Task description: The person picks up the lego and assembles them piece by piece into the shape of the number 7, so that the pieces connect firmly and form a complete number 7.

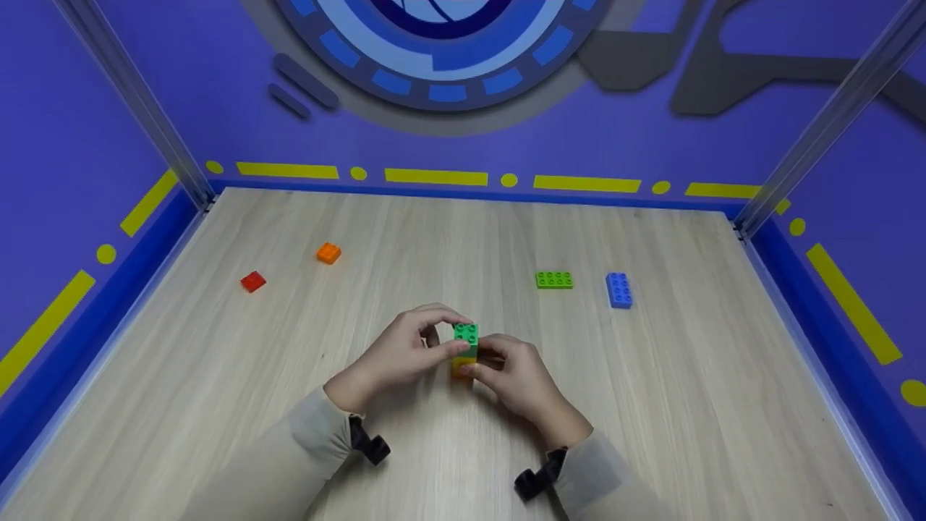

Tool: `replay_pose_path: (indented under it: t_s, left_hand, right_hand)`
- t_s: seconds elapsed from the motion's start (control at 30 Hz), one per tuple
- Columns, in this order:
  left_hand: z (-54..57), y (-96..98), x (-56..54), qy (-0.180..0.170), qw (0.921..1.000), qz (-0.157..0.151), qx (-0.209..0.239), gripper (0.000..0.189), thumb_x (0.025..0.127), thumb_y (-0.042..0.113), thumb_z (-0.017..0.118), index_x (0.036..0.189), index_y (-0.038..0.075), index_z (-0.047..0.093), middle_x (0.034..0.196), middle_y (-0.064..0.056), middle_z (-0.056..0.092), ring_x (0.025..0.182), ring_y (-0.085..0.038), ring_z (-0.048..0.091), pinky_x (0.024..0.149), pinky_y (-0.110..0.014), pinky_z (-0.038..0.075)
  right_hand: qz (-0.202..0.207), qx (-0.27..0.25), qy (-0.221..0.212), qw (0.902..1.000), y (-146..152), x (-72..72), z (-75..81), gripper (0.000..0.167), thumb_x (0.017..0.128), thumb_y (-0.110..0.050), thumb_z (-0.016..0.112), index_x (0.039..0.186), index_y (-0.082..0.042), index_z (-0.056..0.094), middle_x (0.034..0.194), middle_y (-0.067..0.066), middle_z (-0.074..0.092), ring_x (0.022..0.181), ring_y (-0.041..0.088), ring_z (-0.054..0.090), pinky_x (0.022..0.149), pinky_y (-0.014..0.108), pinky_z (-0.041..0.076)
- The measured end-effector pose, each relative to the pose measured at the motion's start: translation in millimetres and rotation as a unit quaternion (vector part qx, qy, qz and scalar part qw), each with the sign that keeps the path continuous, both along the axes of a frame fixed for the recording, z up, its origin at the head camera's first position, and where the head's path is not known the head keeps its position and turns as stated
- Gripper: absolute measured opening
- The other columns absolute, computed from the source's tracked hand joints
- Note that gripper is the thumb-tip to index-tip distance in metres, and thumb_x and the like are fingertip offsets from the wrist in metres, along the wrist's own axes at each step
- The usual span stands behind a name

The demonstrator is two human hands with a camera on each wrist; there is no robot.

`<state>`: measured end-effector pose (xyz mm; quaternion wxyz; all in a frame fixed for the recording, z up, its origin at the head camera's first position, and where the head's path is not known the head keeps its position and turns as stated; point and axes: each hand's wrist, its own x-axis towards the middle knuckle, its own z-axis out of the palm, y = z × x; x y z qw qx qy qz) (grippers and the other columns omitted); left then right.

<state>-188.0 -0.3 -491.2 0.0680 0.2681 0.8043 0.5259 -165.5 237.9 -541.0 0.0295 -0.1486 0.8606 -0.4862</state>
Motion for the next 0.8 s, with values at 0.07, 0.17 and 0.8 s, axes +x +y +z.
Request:
replay_pose_path:
  t_s: [0.07, 0.17, 0.8]
  left_hand:
    - [0.0, -0.7, -0.6, -0.008, 0.9999, -0.001, 0.006, 0.032, 0.106, 0.04, 0.081, 0.134, 0.025, 0.082, 0.132, 0.008, 0.077, 0.072, -0.002, 0.054, 0.069, -0.019, 0.048]
    - [-1.0, -1.9, -0.9, -0.016, 0.9997, -0.003, 0.018, 0.031, 0.106, 0.038, 0.082, 0.134, 0.023, 0.082, 0.132, 0.008, 0.077, 0.069, -0.002, 0.054, 0.068, -0.019, 0.048]
    - [3.3, 1.5, 8.6, -0.007, 0.9962, 0.032, -0.08, 0.042, 0.101, 0.041, 0.088, 0.137, 0.023, 0.079, 0.137, 0.005, 0.077, 0.07, 0.0, 0.054, 0.068, -0.019, 0.048]
  right_hand:
    - [0.001, 0.0, -0.002, 1.0, -0.5, -0.8, 0.5, 0.033, 0.1, -0.02, 0.088, 0.131, -0.012, 0.083, 0.13, 0.007, 0.083, 0.128, 0.03, 0.078, 0.108, 0.041, 0.065]
    - [0.0, 0.002, -0.005, 1.0, -1.5, -2.0, 1.3, 0.033, 0.1, -0.021, 0.089, 0.131, -0.012, 0.083, 0.13, 0.007, 0.083, 0.128, 0.031, 0.078, 0.109, 0.042, 0.065]
    - [0.012, 0.017, -0.016, 0.9997, 2.2, -1.7, 9.0, 0.028, 0.102, -0.027, 0.088, 0.126, -0.013, 0.083, 0.127, 0.006, 0.084, 0.127, 0.03, 0.078, 0.108, 0.04, 0.065]
